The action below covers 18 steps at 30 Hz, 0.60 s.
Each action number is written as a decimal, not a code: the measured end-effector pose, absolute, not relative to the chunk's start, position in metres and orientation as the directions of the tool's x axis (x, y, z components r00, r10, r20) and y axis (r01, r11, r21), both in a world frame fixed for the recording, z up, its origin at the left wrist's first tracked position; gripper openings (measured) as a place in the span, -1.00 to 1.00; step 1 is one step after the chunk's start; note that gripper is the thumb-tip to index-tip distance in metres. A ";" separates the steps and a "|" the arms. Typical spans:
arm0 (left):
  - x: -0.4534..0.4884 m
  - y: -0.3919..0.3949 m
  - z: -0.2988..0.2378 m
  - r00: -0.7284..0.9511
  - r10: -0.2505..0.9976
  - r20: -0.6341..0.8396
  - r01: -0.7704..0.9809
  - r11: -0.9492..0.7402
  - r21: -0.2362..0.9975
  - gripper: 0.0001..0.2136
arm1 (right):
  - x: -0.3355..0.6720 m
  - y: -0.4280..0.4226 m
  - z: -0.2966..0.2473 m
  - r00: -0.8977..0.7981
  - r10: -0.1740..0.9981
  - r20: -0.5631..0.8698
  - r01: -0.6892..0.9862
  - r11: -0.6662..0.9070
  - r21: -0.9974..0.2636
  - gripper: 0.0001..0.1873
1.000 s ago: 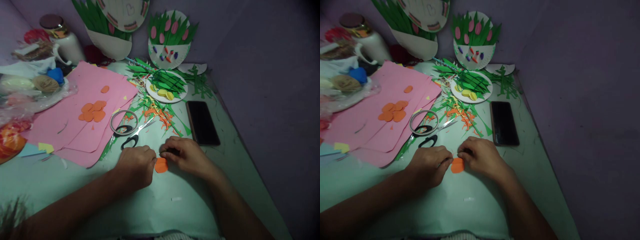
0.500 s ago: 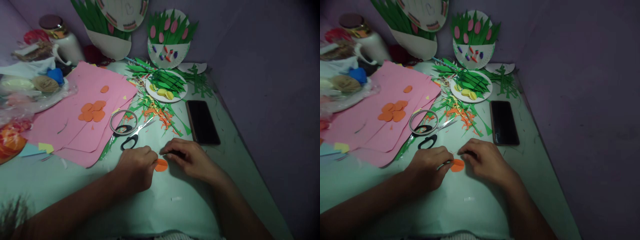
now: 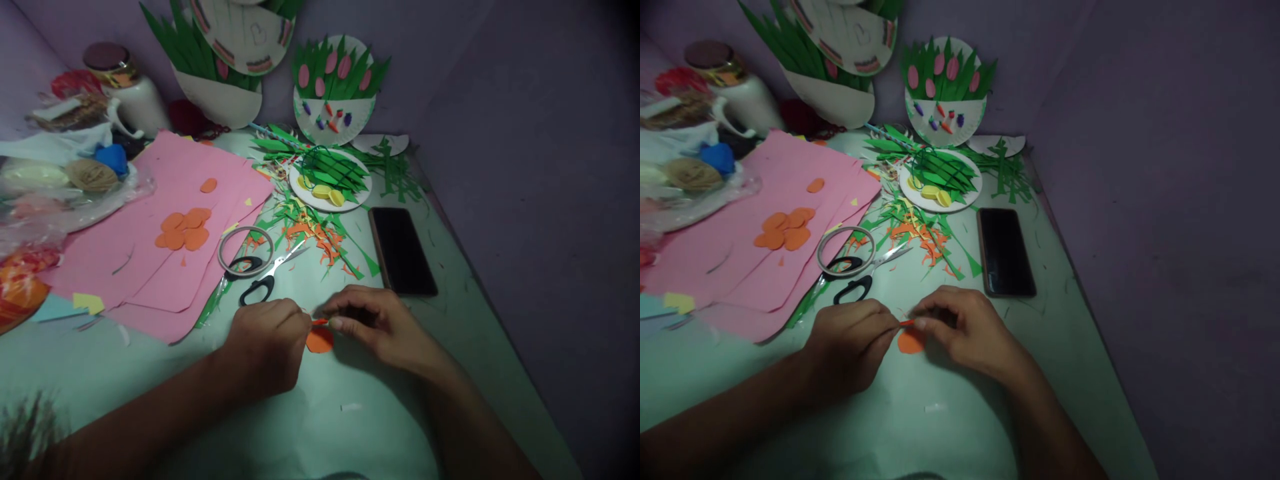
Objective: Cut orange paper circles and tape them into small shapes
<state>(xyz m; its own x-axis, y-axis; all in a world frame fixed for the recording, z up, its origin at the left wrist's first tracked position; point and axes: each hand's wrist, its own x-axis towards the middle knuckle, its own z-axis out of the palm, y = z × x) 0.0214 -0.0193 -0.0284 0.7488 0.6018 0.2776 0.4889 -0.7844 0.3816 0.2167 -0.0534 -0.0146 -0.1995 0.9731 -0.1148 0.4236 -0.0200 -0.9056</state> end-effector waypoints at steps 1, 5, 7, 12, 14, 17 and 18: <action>0.022 -0.019 -0.028 0.738 0.600 0.309 0.483 -0.790 0.378 -0.83 | 0.216 -0.054 -0.014 -0.202 0.974 -0.100 0.426 -0.004 -0.905 -0.88; 0.022 -0.019 -0.030 0.718 0.578 0.388 0.472 -0.814 0.339 -0.84 | 0.212 -0.055 -0.020 -0.193 0.981 -0.011 0.495 0.087 -0.864 -0.88; 0.021 -0.019 -0.032 0.731 0.567 0.380 0.480 -0.823 0.304 -0.85 | 0.210 -0.055 -0.023 -0.200 0.979 0.021 0.545 0.129 -0.828 -0.87; 0.016 -0.017 -0.033 0.849 0.489 0.200 0.433 -0.861 0.268 -0.89 | 0.209 -0.055 -0.024 -0.265 0.964 0.002 0.614 0.171 -0.771 -0.83; 0.014 -0.014 -0.031 0.854 0.488 0.178 0.426 -0.854 0.299 -0.90 | 0.211 -0.056 -0.022 -0.253 0.967 0.002 0.596 0.158 -0.787 -0.83; 0.011 -0.010 -0.026 0.808 0.528 0.262 0.433 -0.833 0.343 -0.87 | 0.213 -0.057 -0.019 -0.231 0.972 0.031 0.563 0.159 -0.811 -0.82; 0.010 -0.009 -0.023 0.780 0.546 0.305 0.437 -0.825 0.360 -0.87 | 0.213 -0.057 -0.019 -0.238 0.970 0.040 0.564 0.172 -0.808 -0.80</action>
<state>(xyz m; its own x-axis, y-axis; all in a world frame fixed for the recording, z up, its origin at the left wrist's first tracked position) 0.0100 -0.0087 -0.0234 0.7802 0.5463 0.3046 0.4369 -0.8245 0.3596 0.2133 -0.0570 -0.0188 -0.2383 0.9704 0.0400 0.5636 0.1717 -0.8080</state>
